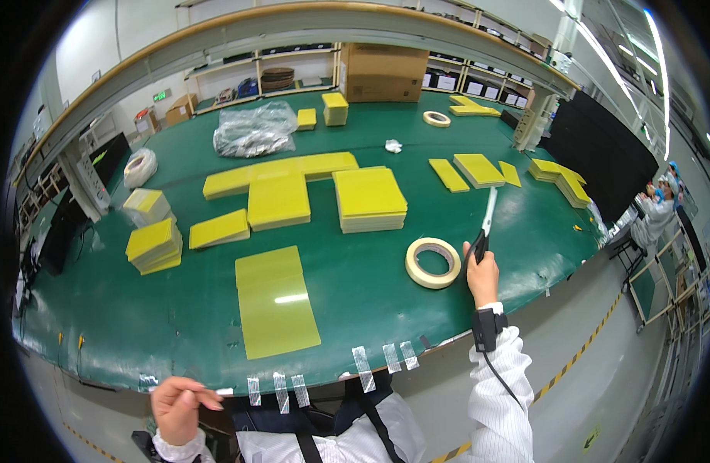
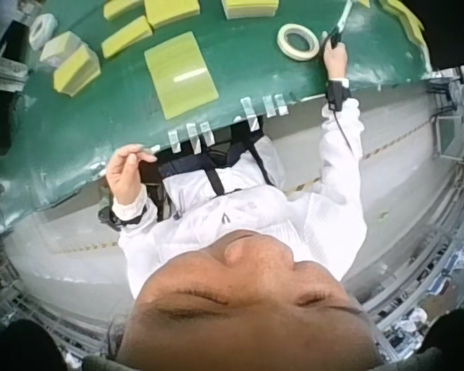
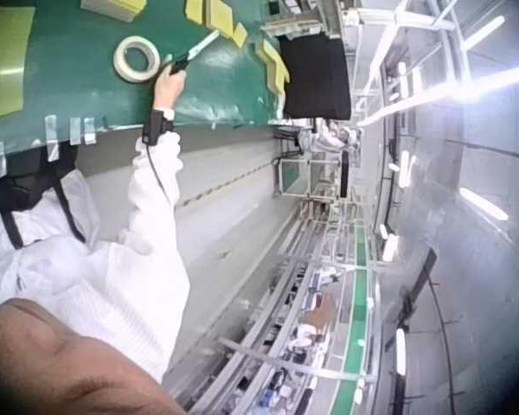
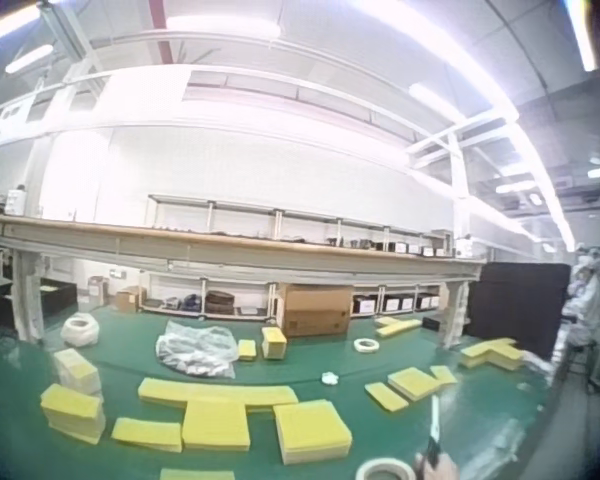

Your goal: Cut and apply tape to yellow protective sheets on an assembly line

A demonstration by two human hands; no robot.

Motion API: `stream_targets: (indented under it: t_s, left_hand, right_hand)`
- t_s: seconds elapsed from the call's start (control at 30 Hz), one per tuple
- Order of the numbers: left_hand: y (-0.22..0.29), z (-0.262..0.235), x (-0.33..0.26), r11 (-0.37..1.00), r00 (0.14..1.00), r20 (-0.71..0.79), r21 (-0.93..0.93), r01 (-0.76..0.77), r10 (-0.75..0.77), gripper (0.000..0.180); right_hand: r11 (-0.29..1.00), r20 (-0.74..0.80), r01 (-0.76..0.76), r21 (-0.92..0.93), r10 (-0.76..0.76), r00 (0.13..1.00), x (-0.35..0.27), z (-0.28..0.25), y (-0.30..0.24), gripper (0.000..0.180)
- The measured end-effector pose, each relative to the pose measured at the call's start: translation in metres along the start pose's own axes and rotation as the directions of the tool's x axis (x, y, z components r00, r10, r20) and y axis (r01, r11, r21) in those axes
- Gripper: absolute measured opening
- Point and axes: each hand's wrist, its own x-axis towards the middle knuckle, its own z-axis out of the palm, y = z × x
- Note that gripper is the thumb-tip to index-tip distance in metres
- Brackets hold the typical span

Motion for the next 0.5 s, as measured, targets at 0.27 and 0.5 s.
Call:
stream_targets:
  t_s: [0.27, 0.5]
  left_hand:
    - [0.038, -0.072, 0.068, 0.918, 0.942, 0.055, 0.213, -0.335, 0.331, 0.013]
    - [-0.026, -0.068, 0.193, 0.963, 0.968, 0.058, 0.096, -0.25, 0.245, 0.015]
  right_hand:
    - [0.954, -0.25, 0.27, -0.13, -0.295, 0.922, 0.022, 0.026, 0.048, 0.027]
    - [0.959, -0.304, 0.233, -0.159, -0.272, 0.913, 0.024, 0.024, 0.051, 0.032]
